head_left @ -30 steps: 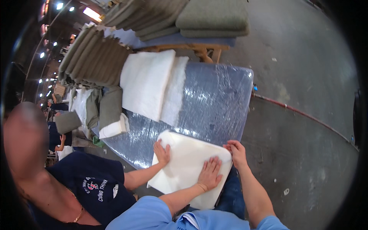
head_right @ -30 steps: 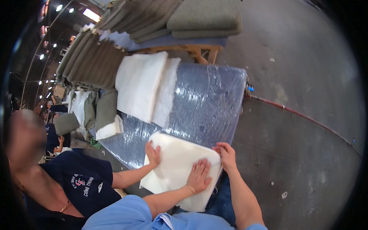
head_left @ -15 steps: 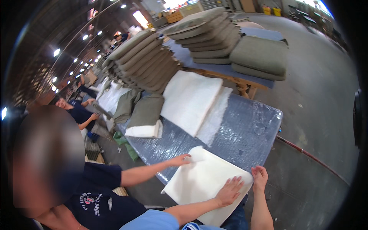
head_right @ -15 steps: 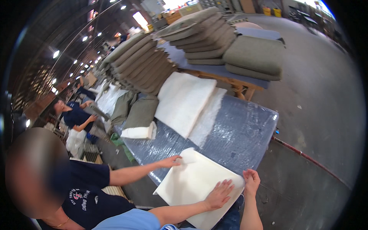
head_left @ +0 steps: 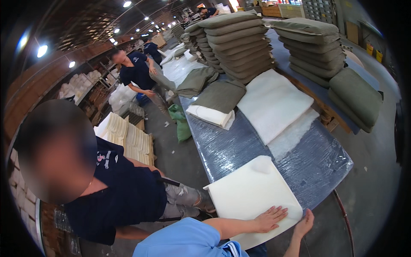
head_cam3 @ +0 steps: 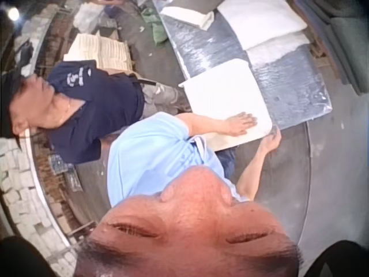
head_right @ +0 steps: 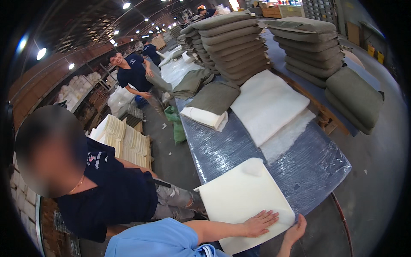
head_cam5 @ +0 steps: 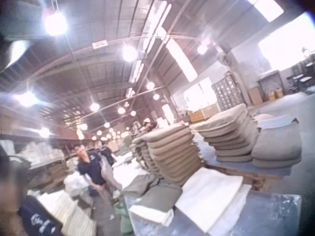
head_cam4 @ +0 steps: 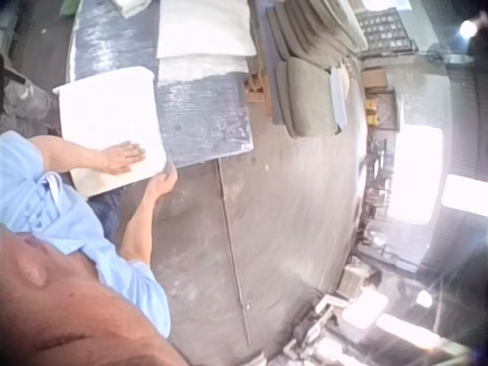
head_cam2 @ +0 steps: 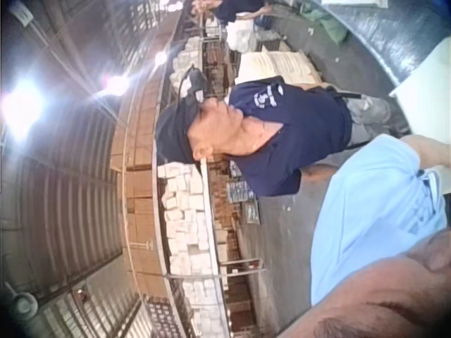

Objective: The person places white fibrous filling into a cushion cover, smooths it, and then covers it with a white sheet. The person repeats this process with multiple cushion covers.

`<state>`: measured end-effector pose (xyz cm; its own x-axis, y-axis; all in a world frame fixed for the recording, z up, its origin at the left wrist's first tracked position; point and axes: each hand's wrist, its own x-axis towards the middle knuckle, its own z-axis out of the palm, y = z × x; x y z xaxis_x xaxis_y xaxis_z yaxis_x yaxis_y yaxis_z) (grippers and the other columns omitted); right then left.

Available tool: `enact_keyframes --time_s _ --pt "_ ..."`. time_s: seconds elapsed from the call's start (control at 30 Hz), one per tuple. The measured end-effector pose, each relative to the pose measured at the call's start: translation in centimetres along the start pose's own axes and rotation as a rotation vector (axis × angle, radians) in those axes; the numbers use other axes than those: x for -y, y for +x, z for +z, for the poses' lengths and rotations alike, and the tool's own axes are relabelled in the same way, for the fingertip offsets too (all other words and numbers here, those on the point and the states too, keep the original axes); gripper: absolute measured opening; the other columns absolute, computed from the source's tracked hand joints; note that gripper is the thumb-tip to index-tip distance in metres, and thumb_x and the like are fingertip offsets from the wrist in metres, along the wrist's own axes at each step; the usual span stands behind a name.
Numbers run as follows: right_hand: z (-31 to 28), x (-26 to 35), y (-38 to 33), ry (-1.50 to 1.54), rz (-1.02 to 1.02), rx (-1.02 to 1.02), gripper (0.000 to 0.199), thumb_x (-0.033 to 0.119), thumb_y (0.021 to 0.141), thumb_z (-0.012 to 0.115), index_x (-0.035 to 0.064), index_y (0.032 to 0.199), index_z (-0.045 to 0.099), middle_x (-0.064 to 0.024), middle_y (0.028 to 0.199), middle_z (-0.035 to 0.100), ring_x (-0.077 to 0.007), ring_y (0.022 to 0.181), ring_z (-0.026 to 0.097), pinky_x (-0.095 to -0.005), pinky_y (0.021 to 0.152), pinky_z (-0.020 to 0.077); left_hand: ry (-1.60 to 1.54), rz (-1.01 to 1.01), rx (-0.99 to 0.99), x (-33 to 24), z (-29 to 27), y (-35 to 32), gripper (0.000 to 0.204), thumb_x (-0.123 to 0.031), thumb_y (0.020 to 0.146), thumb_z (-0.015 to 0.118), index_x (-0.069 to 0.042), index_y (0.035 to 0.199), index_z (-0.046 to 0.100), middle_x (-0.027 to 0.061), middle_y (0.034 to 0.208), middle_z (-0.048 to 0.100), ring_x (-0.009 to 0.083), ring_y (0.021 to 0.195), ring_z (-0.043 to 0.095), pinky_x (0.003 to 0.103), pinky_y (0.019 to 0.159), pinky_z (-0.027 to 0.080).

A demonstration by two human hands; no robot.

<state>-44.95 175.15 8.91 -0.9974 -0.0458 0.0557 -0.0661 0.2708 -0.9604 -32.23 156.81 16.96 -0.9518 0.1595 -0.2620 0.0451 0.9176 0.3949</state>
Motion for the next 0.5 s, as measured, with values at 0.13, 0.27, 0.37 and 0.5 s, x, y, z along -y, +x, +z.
enact_keyframes --time_s 0.13,0.27,0.37,0.5 --pt "-0.9 1.6 1.6 0.348 0.114 -0.114 0.031 0.005 0.108 0.049 0.0002 0.136 0.061 -0.0109 0.115 0.067 -0.0179 0.101 0.064 -0.0332 0.088 0.056 -0.008 -0.067 0.072 0.7 -1.7 2.7 0.073 -0.024 0.1 0.049 -0.005 0.164 0.02 0.0156 0.171 0.02 0.0371 0.156 0.023 0.059 0.125 0.018" --pt "-0.5 8.8 1.0 0.494 0.446 -0.004 0.032 0.013 0.105 0.058 0.0065 0.136 0.063 0.0031 0.087 0.058 -0.0041 0.072 0.05 -0.0217 0.058 0.0399 -0.093 -0.241 -0.136 3.7 3.6 -1.5 0.053 -0.015 0.094 0.051 0.0 0.145 0.051 0.0226 0.148 0.052 0.0397 0.14 0.045 0.061 0.117 0.031" --pt "-3.6 8.9 0.7 0.224 0.369 -0.064 0.017 0.019 0.105 0.061 0.0067 0.113 0.069 0.0052 0.08 0.056 -0.0025 0.065 0.047 -0.0216 0.055 0.0368 -0.19 -0.28 -0.346 3.8 -0.5 -2.5 0.032 -0.013 0.091 0.062 -0.001 0.12 0.069 0.0167 0.099 0.072 0.0357 0.095 0.068 0.049 0.087 0.053" --pt "-2.8 8.9 -0.4 0.265 0.506 0.148 0.016 0.016 0.106 0.058 0.0042 0.107 0.068 0.0022 0.078 0.059 -0.0046 0.059 0.05 -0.0226 0.052 0.0395 -0.459 -0.355 -0.381 3.3 -2.2 0.2 0.028 -0.014 0.093 0.068 -0.005 0.119 0.07 0.013 0.097 0.071 0.0274 0.082 0.069 0.042 0.076 0.055"
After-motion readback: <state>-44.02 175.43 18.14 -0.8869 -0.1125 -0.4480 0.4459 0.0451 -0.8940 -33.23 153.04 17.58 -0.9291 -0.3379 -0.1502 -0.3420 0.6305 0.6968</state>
